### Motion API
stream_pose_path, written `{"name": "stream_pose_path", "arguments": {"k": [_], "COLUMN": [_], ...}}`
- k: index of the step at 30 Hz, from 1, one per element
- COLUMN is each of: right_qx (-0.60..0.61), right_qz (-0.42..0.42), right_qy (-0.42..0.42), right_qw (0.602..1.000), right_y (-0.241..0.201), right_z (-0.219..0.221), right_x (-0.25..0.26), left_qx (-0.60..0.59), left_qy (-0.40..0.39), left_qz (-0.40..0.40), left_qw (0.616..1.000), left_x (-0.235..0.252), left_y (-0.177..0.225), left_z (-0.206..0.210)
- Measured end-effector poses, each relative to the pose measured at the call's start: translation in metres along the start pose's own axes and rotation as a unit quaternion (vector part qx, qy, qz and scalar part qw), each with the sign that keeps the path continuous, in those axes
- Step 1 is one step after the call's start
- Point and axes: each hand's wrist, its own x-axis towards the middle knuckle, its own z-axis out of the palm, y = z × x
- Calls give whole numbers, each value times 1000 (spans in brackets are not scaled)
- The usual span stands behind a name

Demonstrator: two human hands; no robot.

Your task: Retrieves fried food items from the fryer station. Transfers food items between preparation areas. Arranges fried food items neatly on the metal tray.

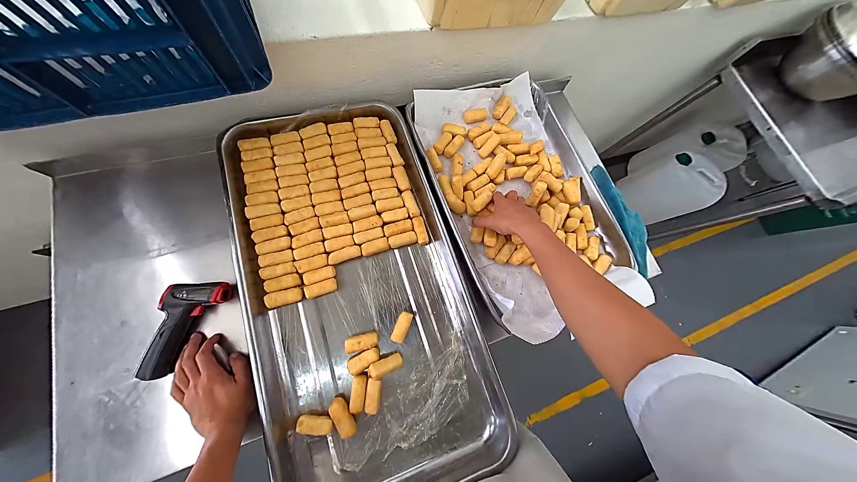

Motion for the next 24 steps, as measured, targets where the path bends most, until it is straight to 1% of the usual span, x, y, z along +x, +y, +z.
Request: {"name": "stream_pose_path", "arguments": {"k": [3, 6, 7, 9, 11, 15, 17, 18, 20, 22, 24], "right_qx": [-26, -60, -54, -5, 9, -64, -63, -39, 63, 165, 217], "right_qz": [3, -10, -17, -28, -34, -57, -60, -60, -73, -93, -96], "right_qy": [-20, -19, -19, -11, -4, 4, -1, -11, -39, -91, -133], "right_qw": [999, 998, 998, 1000, 999, 996, 996, 997, 995, 978, 962], "right_y": [-16, -16, -13, -1, 0, -7, -3, 0, 8, 17, 22], "right_z": [4, 7, 7, 5, 7, 17, 15, 11, -2, -16, -24], "right_x": [-10, -14, -11, -2, 1, -12, -8, -3, 6, 5, 2], "left_qx": [-2, -2, -2, -2, -4, -5, -5, -5, -4, -8, -15], "left_qy": [2, 2, 2, 2, 0, -2, 0, 3, 6, 9, 1], "left_qz": [0, -1, -1, -2, -5, -2, -2, -2, -3, -2, 1], "left_qw": [1000, 1000, 1000, 1000, 1000, 1000, 1000, 1000, 1000, 1000, 1000], "left_x": [0, 0, 0, 0, 0, 0, -1, -1, -1, 0, -1], "left_y": [0, 0, 0, 1, 2, 1, 0, 0, 0, 0, 0], "left_z": [0, 0, 0, 0, 0, -1, 0, 1, 2, 1, -1]}}
